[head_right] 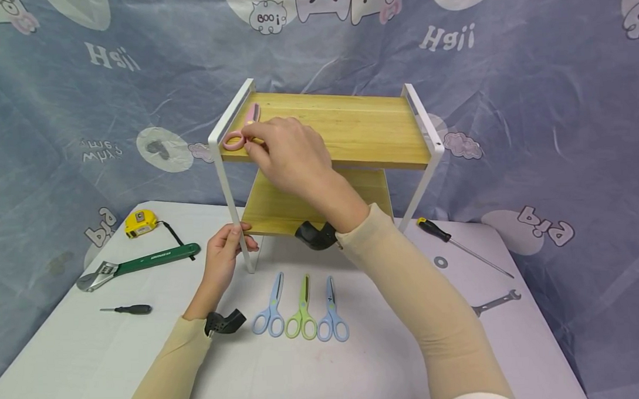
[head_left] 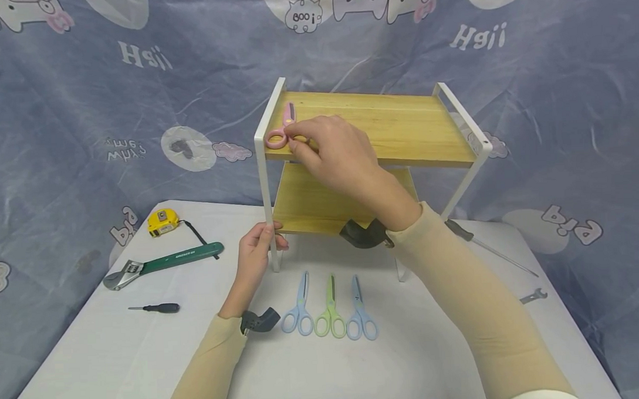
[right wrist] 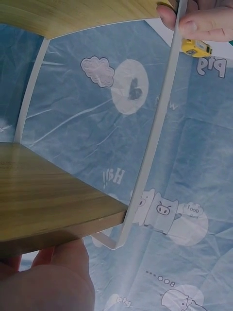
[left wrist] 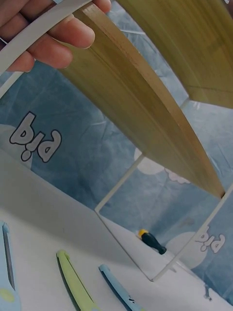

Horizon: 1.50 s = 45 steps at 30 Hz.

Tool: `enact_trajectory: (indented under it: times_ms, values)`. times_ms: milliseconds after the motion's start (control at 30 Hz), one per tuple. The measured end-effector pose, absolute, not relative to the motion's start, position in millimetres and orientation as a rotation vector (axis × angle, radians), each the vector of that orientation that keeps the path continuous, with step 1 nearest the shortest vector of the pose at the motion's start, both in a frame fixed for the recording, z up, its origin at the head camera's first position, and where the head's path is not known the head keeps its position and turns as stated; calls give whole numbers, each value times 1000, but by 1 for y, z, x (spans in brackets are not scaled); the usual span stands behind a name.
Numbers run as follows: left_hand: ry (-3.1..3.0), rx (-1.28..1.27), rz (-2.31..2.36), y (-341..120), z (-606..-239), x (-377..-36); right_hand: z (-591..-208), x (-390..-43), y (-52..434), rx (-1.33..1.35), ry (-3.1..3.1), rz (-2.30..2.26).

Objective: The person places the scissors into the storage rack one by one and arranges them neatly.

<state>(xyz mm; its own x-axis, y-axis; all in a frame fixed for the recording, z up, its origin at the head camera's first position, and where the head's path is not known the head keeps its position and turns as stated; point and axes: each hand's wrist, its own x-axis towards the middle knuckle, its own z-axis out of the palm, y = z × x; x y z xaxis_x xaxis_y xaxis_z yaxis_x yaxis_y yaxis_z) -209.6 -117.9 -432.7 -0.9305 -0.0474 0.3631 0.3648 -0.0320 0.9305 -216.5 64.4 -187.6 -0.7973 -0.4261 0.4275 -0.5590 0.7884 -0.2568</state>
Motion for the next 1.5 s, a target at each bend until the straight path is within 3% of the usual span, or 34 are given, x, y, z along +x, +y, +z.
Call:
enact_trajectory:
  times_ms: [1500]
  values:
    - [-1976,-327,-2012,-118,-433,-210,-192,-215,65,760,-2522,596]
